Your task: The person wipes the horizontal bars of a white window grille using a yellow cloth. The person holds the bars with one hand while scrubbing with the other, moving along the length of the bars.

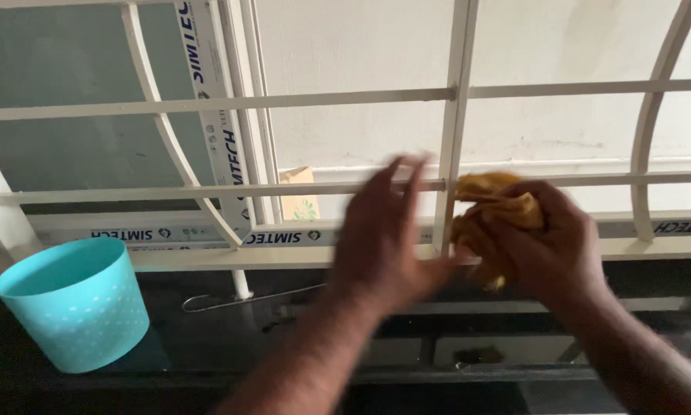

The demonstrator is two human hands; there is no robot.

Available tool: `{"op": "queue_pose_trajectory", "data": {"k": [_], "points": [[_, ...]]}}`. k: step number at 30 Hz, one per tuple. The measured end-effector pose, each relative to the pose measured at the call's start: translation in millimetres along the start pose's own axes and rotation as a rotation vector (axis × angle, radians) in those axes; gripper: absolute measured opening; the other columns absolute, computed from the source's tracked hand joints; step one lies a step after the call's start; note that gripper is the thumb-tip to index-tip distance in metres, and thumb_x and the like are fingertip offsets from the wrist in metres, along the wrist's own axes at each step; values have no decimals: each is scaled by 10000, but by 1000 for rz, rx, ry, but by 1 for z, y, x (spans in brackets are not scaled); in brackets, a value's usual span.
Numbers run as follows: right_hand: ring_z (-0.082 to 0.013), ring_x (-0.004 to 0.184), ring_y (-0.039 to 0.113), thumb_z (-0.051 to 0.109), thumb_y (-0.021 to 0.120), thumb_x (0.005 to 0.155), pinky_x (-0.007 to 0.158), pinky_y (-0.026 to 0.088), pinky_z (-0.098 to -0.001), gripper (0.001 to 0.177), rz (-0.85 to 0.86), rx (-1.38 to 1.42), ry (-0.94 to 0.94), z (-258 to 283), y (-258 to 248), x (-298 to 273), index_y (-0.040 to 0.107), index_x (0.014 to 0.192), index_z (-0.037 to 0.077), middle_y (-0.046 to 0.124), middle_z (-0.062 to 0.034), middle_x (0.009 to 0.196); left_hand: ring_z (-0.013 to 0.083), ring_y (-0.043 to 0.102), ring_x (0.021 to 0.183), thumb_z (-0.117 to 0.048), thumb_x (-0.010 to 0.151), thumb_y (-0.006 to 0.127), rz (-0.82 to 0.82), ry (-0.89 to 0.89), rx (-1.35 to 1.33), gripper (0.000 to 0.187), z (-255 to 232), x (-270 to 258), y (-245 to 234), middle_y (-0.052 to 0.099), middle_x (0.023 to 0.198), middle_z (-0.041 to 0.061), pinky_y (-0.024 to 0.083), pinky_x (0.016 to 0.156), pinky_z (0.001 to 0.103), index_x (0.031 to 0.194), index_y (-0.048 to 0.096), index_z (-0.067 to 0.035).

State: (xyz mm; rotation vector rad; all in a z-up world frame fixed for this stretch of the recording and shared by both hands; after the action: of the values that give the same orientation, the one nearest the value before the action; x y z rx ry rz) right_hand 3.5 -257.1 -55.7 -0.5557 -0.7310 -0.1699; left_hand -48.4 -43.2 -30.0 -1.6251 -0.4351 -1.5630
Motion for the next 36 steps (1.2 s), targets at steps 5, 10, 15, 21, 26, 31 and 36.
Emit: {"op": "queue_pose_trajectory", "data": {"k": [5,10,15,21,26,31,36], "points": [[-365,1003,722,226,590,979,723,647,-513,601,354,869,312,-11,5,-11,439,1559,180,618,-291,1255,340,599,1293,-343,770,862,164,-39,-465,1031,-38,-21,28,520,1371,240,576,1074,448,1572,281,-55],[-398,1175,670,340,673,964,899,571,-562,655,672,830,-45,-11,-12,-6,390,1489,69,567,-294,1304,310,649,1219,-136,818,850,211,-68,-487,762,-28,-18,21,626,1315,172,610,1003,416,1442,419,-71],[-321,1269,581,496,663,847,1008,514,-488,676,14,-417,-383,18,-39,30,559,1355,62,588,-180,1395,351,662,1096,4,681,818,-3,-133,39,631,14,21,-15,643,1236,188,630,774,339,1260,581,-76],[-200,773,746,689,668,785,722,631,-381,679,524,-1039,-22,2,-19,88,612,1232,181,766,-61,892,284,699,949,-201,817,788,392,-401,186,500,48,50,9,660,1094,144,612,785,414,1251,588,-54],[-152,534,607,690,629,877,559,533,-335,552,298,-975,-126,-19,-11,89,695,854,143,683,-24,630,267,677,944,-305,755,831,609,-414,209,606,35,63,16,648,1077,127,606,789,417,1260,588,-75],[-145,492,566,647,646,902,536,492,-330,514,220,-968,-201,-21,-9,85,673,806,143,645,-21,581,245,673,921,-299,783,829,700,-451,311,500,18,74,24,653,1038,107,584,801,454,1210,636,-124],[-157,520,589,610,664,907,551,505,-350,480,265,-900,-142,-23,-14,85,665,832,136,669,-34,623,237,691,896,-328,734,877,588,-412,162,614,48,57,23,649,1050,103,617,740,405,1239,589,-130]]}}
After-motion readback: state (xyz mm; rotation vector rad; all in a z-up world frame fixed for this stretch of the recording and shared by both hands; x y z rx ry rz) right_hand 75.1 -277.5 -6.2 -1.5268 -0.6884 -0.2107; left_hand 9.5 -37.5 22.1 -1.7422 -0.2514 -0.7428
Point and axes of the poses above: each hand's wrist, its own x-axis towards the middle knuckle, its own y-axis out of the palm, z = x × y, the point moved 1 cm from there along x, towards the middle knuckle
